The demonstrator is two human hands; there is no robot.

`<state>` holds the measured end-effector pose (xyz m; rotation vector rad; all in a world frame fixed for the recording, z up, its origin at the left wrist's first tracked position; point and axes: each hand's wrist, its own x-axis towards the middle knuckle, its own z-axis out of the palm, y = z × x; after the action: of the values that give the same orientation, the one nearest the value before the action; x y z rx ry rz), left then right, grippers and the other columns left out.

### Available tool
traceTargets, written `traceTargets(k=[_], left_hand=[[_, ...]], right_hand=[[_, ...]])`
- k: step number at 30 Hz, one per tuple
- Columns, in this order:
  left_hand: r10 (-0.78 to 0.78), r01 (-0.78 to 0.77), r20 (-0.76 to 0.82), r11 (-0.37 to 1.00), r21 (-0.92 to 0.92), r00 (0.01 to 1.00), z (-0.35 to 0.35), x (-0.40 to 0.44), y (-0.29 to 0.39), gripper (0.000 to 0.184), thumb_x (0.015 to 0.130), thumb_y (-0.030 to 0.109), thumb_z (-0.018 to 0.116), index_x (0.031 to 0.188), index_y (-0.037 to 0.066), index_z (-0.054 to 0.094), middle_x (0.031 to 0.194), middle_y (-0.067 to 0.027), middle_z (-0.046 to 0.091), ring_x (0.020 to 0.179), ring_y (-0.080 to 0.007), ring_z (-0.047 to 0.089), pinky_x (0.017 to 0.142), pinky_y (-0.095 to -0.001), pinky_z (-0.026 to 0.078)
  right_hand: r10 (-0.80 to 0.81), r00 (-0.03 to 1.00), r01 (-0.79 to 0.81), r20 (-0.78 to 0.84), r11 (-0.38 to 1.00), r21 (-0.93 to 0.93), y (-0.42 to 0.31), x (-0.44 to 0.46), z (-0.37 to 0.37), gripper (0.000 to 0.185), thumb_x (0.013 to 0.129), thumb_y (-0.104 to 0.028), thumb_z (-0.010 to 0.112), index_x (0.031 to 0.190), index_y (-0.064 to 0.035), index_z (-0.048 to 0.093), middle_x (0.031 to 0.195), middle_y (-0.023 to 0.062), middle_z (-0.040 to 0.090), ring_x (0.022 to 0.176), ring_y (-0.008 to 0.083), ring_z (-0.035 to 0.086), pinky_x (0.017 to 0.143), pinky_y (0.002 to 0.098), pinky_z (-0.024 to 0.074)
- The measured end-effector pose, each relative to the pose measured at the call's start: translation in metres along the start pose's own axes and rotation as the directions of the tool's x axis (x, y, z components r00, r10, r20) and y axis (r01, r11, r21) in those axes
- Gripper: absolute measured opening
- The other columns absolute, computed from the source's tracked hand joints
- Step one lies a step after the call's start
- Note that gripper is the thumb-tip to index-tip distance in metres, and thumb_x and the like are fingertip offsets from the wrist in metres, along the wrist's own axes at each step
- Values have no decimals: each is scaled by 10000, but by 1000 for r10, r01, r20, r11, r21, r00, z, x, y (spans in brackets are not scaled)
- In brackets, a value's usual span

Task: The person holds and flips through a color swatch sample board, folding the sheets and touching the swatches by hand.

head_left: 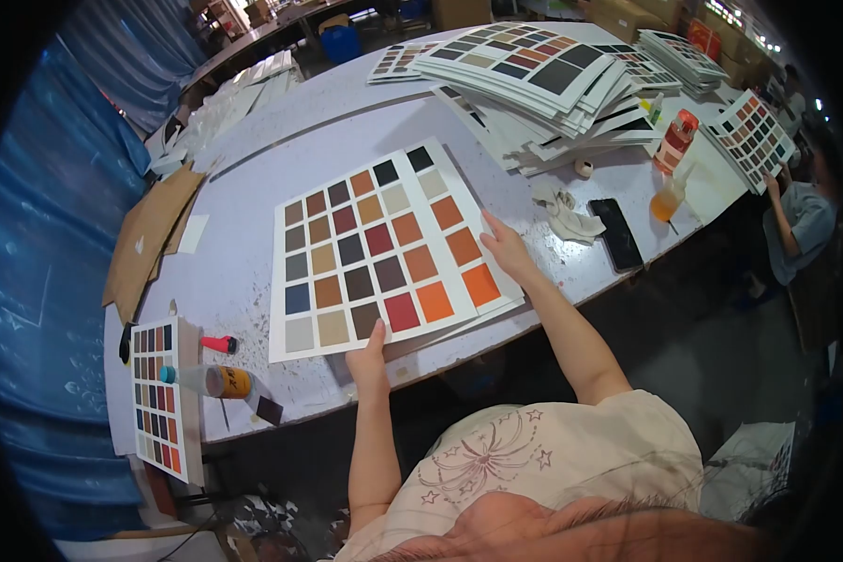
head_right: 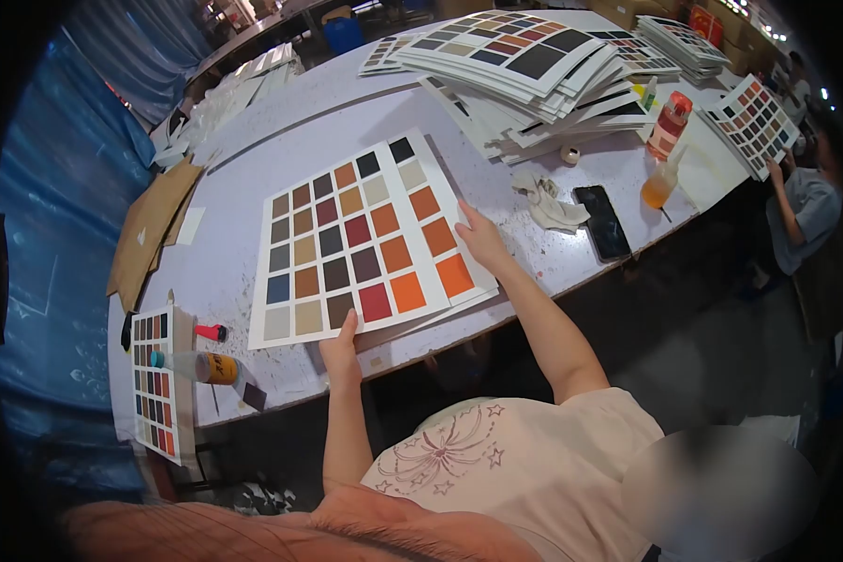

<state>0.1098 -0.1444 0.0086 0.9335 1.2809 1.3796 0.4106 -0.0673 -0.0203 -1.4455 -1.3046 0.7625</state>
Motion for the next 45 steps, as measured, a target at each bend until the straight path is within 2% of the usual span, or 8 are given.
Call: traceTargets(k=[3, 7, 20, 26, 32, 38, 41, 45], left_hand=[[-15, 15, 9, 1000, -24, 1000, 1, -1, 3, 455, 843, 39, 660, 1255, -52, 489, 1225, -109, 556, 1105, -204, 538, 962, -324, 417], [-78, 78, 8, 995, -65, 997, 1, -2, 5, 439, 854, 54, 655, 1249, -50, 494, 1212, -105, 561, 1091, -193, 544, 950, -317, 423], [-32, 32, 32, 999, -4, 999, -3, 1, -5, 434, 871, 93, 652, 1259, -20, 492, 1205, -90, 561, 1054, -181, 563, 881, -309, 479], [-35, 36, 21, 998, -49, 999, 0, 0, -3, 423, 873, 83, 648, 1250, -34, 497, 1199, -91, 565, 1059, -182, 561, 902, -308, 466], [-6, 6, -8, 999, 47, 1000, 5, -2, -3, 410, 875, 81, 645, 1236, -56, 506, 1194, -94, 571, 1059, -179, 556, 926, -307, 443], [-69, 69, 5, 997, -38, 998, 5, -1, 9, 452, 878, 112, 647, 1256, -71, 482, 1250, -123, 542, 1090, -218, 548, 957, -324, 415], [-80, 80, 7, 996, -42, 997, 1, 2, 4, 454, 883, 116, 641, 1268, -53, 469, 1251, -119, 532, 1084, -210, 550, 934, -322, 444], [-162, 163, 19, 973, -163, 987, 2, -2, 14, 425, 880, 91, 632, 1263, -3, 476, 1186, -81, 554, 1044, -181, 573, 859, -327, 517]], right_hand=[[11, 1000, -11, -6, 1000, -20, -5, -2, 0, 542, 889, -147, 553, 1381, 10, 389, 1375, 189, 469, 1285, 267, 441, 1044, 324, 339], [24, 1000, -24, 17, 1000, -2, -9, -2, -1, 547, 881, -112, 553, 1380, 24, 375, 1392, 202, 440, 1307, 287, 411, 1066, 334, 326], [-11, 1000, 10, 11, 999, 41, 8, 2, 1, 541, 887, -111, 546, 1379, 29, 372, 1399, 210, 427, 1317, 291, 395, 1077, 339, 310], [8, 1000, -9, 24, 999, 51, 5, 2, 1, 548, 890, -116, 540, 1386, 29, 361, 1405, 212, 419, 1322, 288, 390, 1080, 336, 307], [22, 1000, -23, 21, 999, 39, 2, 1, 0, 547, 887, -109, 534, 1388, 29, 360, 1415, 206, 410, 1331, 283, 378, 1084, 334, 301], [20, 1000, -21, 15, 999, 46, 2, 2, 2, 551, 885, -108, 539, 1389, 23, 361, 1413, 203, 414, 1328, 282, 383, 1081, 331, 304], [14, 1000, -14, 18, 999, 41, 5, 2, 1, 544, 889, -107, 537, 1388, 21, 364, 1413, 200, 416, 1328, 278, 383, 1080, 328, 304], [13, 1000, -14, 21, 997, 78, 4, 2, 2, 539, 898, -107, 534, 1396, 9, 363, 1418, 178, 419, 1325, 247, 385, 1076, 313, 301]])
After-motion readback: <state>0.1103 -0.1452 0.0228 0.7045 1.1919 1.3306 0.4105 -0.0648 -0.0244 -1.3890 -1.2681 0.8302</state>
